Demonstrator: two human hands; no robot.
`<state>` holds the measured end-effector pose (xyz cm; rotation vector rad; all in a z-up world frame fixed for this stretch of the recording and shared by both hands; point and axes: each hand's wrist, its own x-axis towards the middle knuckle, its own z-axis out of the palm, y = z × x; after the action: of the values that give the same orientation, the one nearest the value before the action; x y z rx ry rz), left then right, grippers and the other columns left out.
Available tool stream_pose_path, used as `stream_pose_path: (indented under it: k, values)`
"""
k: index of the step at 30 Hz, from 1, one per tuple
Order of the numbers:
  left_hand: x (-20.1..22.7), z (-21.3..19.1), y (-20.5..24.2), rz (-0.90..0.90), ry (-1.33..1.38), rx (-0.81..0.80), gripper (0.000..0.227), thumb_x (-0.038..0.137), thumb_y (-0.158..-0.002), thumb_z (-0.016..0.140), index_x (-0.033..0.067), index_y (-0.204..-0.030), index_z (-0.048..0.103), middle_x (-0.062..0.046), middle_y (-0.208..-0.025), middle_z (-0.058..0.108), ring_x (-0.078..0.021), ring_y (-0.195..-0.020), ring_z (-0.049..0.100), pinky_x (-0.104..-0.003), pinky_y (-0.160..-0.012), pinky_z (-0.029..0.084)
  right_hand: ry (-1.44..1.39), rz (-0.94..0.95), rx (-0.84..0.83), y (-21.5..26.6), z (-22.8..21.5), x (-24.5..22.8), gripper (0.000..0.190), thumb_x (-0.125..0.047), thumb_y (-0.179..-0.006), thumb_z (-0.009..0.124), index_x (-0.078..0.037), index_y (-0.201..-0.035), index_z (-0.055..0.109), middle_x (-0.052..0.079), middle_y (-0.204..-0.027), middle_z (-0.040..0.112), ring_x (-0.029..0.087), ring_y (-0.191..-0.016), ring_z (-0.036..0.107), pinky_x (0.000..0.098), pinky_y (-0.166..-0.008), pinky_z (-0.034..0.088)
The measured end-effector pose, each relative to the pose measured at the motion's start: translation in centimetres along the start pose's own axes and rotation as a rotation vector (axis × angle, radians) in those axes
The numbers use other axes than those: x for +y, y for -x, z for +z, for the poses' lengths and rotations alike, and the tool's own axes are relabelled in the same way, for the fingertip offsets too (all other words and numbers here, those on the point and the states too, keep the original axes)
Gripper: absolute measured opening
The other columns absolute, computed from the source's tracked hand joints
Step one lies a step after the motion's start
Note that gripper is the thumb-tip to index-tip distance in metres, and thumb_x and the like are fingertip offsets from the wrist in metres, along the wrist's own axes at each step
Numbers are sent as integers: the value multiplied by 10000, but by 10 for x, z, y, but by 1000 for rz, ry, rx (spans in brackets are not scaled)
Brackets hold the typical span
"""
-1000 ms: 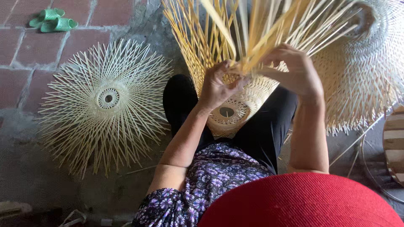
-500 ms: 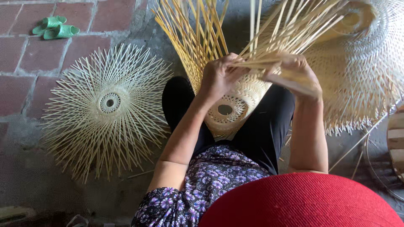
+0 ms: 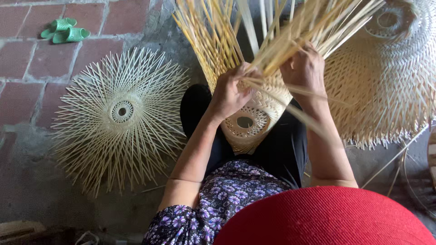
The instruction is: The person is weaving thin bamboo strips by hand, interlacing them through vertical ribs to build a conical structure.
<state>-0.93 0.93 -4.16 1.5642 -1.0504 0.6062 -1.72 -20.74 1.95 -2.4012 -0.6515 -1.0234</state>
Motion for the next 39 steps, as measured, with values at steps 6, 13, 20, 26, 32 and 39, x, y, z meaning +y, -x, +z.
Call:
stream_pose_path:
  k: [6,13,20,26,32,39]
  values:
    - [33,-23,-1,-288,208,53,622,-77,-956,721,331,-1397,560,-124,-1111,706,-273,-1010,709,-364,-943,633,-520,154,-264,-9,-27,1,76,-25,-1026,741,-60,-1067,687,45,-1004,707,132,-880,673,272,-772,583]
    - [37,-23,-4,-217,60,35,303,9,-954,813,109,-1210,685,-81,-1027,726,-145,-958,726,-308,-832,642,-19,-46,-313,-21,-18,-32,206,-143,-878,880,-33,-807,721,93,-868,723,208,-835,682,366,-761,592]
    - [33,-30,10,-279,326,-2,168,84,-992,754,85,-1125,652,-25,-1087,666,-120,-937,686,-253,-815,596,-257,119,-220,-11,-9,-22,101,-111,-997,815,-59,-968,733,35,-897,700,136,-764,611,302,-648,515]
    - [49,-32,8,-322,273,11,152,58,-1003,732,69,-1127,643,-25,-1081,686,-114,-994,693,-282,-869,611,-21,-35,-260,-13,-17,-46,207,-111,-932,787,-80,-1135,763,88,-997,670,218,-980,574,399,-878,541]
    - [39,-24,5,-127,233,70,393,31,-942,774,98,-1265,561,-12,-1079,688,-120,-1023,713,-328,-903,663,-119,-104,-358,-20,-31,-45,209,-247,-900,848,-100,-997,737,86,-1048,646,233,-1065,570,418,-987,486]
    - [38,-35,15,-164,28,33,759,-32,-883,837,495,-1382,614,-47,-1161,706,-180,-1039,719,-341,-933,622,-93,-62,-363,-22,-5,-37,343,-294,-772,894,-81,-1018,787,69,-956,588,242,-992,507,401,-971,409]
